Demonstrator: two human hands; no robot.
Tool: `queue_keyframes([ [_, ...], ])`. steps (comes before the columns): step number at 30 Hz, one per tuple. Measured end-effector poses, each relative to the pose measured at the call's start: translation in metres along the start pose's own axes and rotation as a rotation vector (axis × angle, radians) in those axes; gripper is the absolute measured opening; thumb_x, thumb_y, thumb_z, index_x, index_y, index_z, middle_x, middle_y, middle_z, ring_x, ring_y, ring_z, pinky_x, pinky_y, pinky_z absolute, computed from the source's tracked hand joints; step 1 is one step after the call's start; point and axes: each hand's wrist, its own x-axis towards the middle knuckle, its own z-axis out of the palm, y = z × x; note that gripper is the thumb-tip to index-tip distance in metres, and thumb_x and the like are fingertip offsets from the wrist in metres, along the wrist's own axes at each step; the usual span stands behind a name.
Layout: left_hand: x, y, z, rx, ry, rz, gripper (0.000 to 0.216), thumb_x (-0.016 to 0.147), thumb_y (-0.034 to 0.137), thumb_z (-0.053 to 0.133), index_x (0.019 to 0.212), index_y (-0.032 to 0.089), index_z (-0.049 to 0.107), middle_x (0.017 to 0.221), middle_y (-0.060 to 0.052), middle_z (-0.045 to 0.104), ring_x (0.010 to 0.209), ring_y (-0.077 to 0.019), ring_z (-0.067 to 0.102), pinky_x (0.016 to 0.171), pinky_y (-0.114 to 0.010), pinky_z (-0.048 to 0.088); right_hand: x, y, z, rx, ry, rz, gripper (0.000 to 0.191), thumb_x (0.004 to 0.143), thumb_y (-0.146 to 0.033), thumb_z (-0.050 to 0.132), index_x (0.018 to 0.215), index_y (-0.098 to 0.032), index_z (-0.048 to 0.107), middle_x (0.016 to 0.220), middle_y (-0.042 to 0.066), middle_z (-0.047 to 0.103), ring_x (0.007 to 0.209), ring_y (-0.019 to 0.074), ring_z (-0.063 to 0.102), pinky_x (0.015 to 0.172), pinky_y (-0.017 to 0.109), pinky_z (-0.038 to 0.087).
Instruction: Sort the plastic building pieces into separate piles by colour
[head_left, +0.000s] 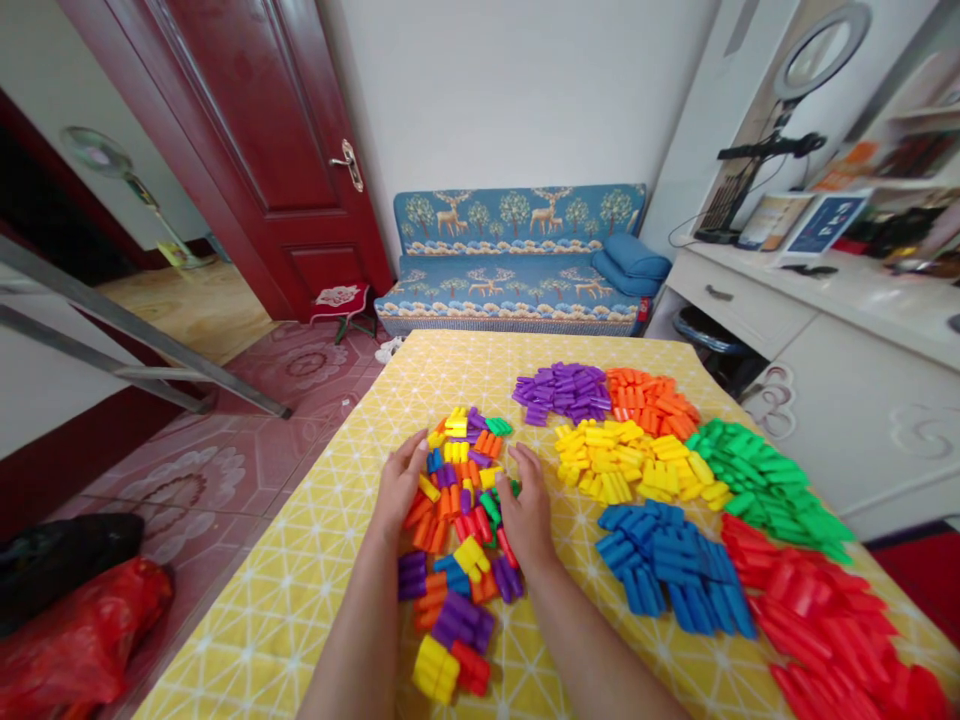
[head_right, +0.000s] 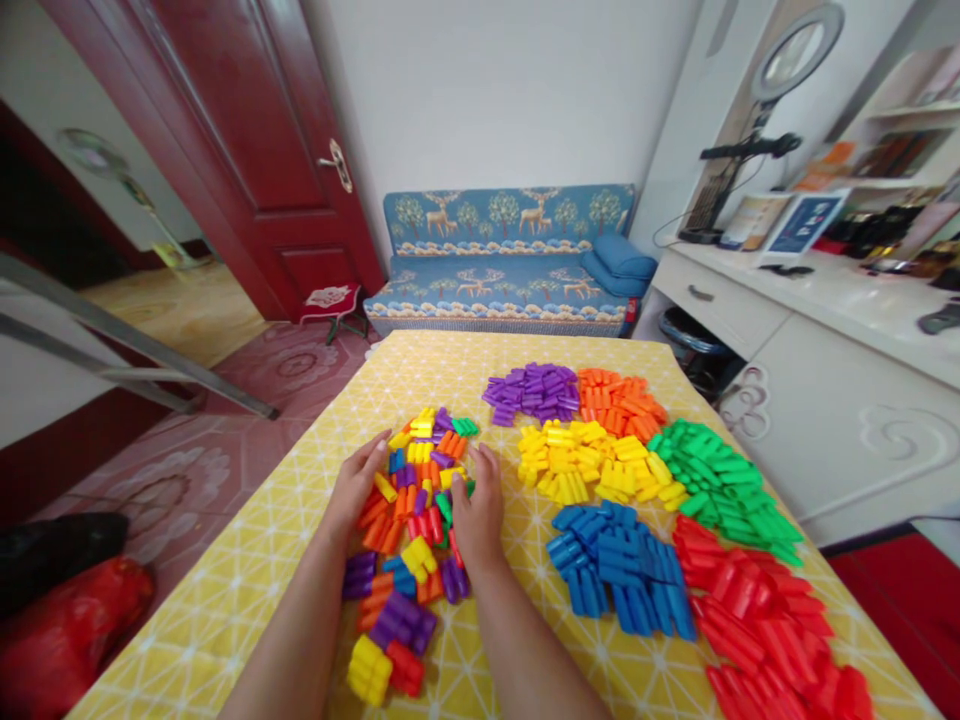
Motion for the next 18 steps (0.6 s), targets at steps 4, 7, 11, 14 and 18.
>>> queue_keyframes([
  [4,0.008,0.006,0.020,-0.001,-0.074,0.066,0.047,0.084,0.046,0.056,0.123,0.021,0.062,0.136,-0.008,0.055,0.131,-0.0262,0.045,0.113,-0.043,0.028,0.002,-0.001,0.000,0.019,-0.043,-0.024,0.041,0.083,-0.020,0.048,0.124,-0.016,0.053,0.133,0.013,0.050,0.128,0.0221,0.042,0.110,0.044,0.032],
  [7,0.010,0.009,0.027,0.016,-0.135,0.106,0.048,0.082,0.045,0.059,0.124,0.021,0.061,0.139,-0.008,0.053,0.133,-0.0255,0.042,0.114,-0.042,0.026,0.003,-0.004,0.000,0.046,-0.088,-0.020,0.046,0.078,-0.015,0.050,0.124,-0.018,0.052,0.131,0.011,0.051,0.126,0.0218,0.043,0.109,0.043,0.033],
  [11,0.008,0.010,0.026,-0.026,-0.200,0.133,0.048,0.082,0.044,0.059,0.124,0.021,0.061,0.138,-0.008,0.054,0.131,-0.0248,0.044,0.113,-0.041,0.029,0.004,-0.007,0.000,0.054,-0.146,-0.016,0.051,0.072,-0.010,0.051,0.121,-0.020,0.053,0.129,0.009,0.052,0.124,0.0219,0.045,0.108,0.042,0.034],
  [14,0.006,0.009,0.024,-0.043,-0.189,0.123,0.046,0.083,0.042,0.059,0.123,0.021,0.062,0.133,-0.009,0.058,0.126,-0.0253,0.049,0.111,-0.042,0.031,0.004,-0.007,0.000,0.044,-0.174,-0.011,0.053,0.069,-0.006,0.048,0.119,-0.020,0.053,0.126,0.008,0.053,0.119,0.0213,0.048,0.103,0.040,0.039],
  [18,0.007,0.009,0.024,-0.046,-0.170,0.144,0.041,0.081,0.040,0.061,0.117,0.020,0.066,0.128,-0.009,0.061,0.122,-0.0253,0.053,0.108,-0.042,0.034,0.005,-0.008,-0.004,-0.110,-0.138,-0.013,0.047,0.072,-0.009,0.049,0.117,-0.017,0.054,0.116,0.010,0.058,0.109,0.0224,0.053,0.096,0.039,0.043],
])
